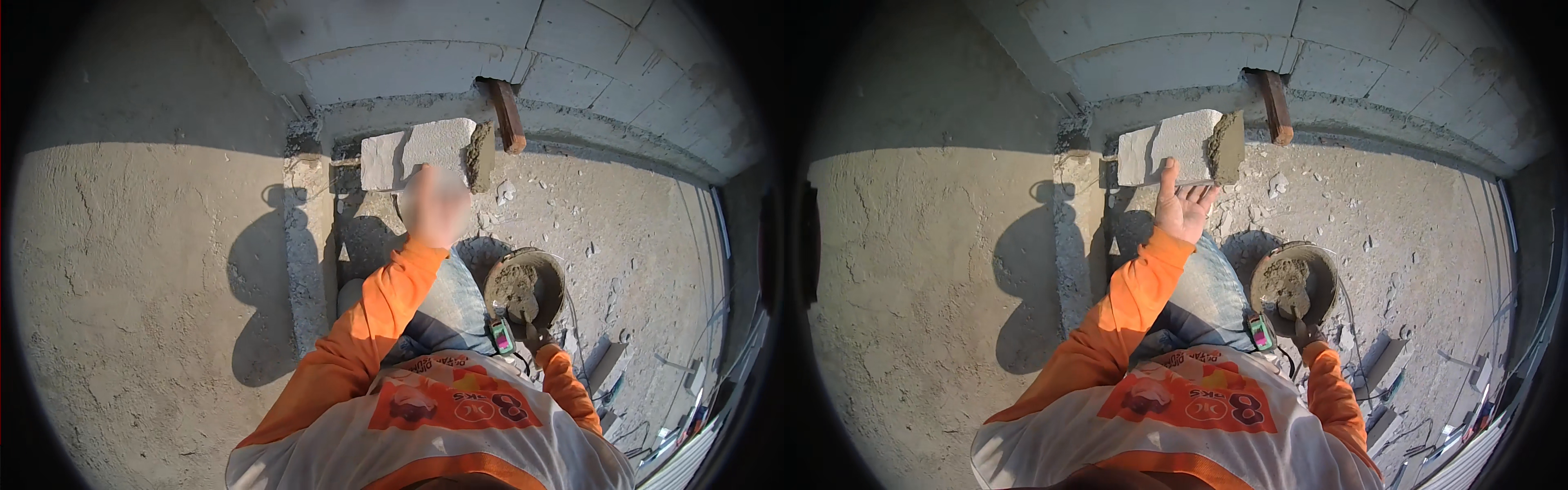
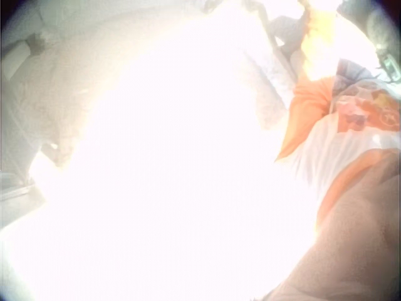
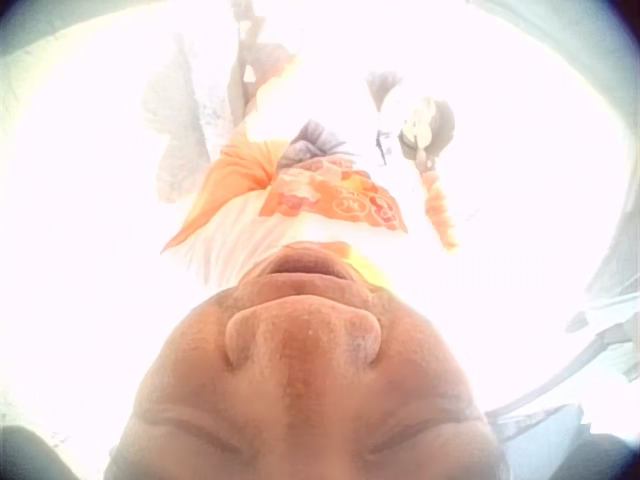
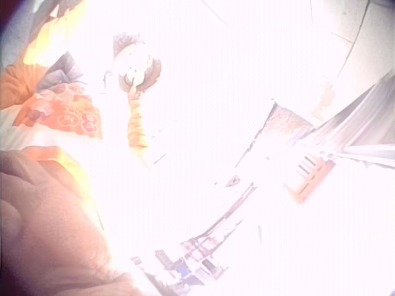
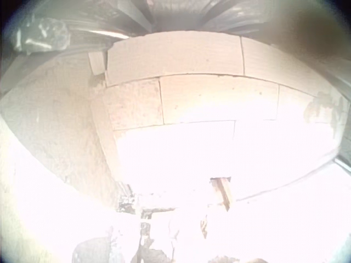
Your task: Installing and securing roof panels and masonry components at a roof edge.
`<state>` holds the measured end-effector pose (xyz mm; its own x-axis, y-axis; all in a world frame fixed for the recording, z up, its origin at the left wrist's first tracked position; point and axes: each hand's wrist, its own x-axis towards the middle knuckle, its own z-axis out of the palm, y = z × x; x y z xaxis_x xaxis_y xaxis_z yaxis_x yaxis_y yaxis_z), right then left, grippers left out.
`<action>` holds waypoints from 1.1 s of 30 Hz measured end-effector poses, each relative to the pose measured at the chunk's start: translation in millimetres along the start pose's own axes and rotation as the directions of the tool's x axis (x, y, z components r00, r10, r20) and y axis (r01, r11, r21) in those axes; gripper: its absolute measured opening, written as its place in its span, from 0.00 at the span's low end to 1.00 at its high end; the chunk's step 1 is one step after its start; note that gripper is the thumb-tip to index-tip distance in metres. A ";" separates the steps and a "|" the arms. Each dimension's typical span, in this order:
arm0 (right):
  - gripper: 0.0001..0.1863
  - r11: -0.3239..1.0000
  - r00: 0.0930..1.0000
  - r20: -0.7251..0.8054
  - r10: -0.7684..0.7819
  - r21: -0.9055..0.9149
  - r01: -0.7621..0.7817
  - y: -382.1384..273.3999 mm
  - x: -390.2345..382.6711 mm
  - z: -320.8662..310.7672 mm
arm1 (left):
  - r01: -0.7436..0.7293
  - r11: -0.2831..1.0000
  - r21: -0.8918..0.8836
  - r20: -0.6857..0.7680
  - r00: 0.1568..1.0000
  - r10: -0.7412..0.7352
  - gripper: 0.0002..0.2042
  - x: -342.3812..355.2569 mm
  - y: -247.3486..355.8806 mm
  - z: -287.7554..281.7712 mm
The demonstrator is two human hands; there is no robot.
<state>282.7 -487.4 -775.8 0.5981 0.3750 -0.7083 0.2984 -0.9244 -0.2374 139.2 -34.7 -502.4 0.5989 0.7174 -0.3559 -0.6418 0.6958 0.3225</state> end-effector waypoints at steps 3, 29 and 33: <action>0.25 0.969 0.777 -0.580 -0.245 -0.137 0.204 -54.4 -13.7 -34.8 | -0.095 0.995 0.019 -0.029 0.995 0.096 0.45 -1.1 19.1 2.7; 0.29 -0.054 -0.385 -0.696 -0.606 -0.446 0.893 -545.0 -162.3 -268.2 | -0.464 0.884 0.056 0.064 0.885 0.460 0.28 16.8 112.4 62.2; 0.27 -0.078 -0.150 -0.793 -0.590 -0.129 0.989 -546.6 -150.9 -279.5 | -0.506 0.862 0.013 0.139 0.855 0.500 0.28 4.8 117.5 102.5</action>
<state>237.2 -19.3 -353.3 0.3241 0.5444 0.7737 0.6636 0.4520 -0.5960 115.8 54.1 -376.3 0.2577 0.9660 -0.0211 -0.8502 0.2371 0.4701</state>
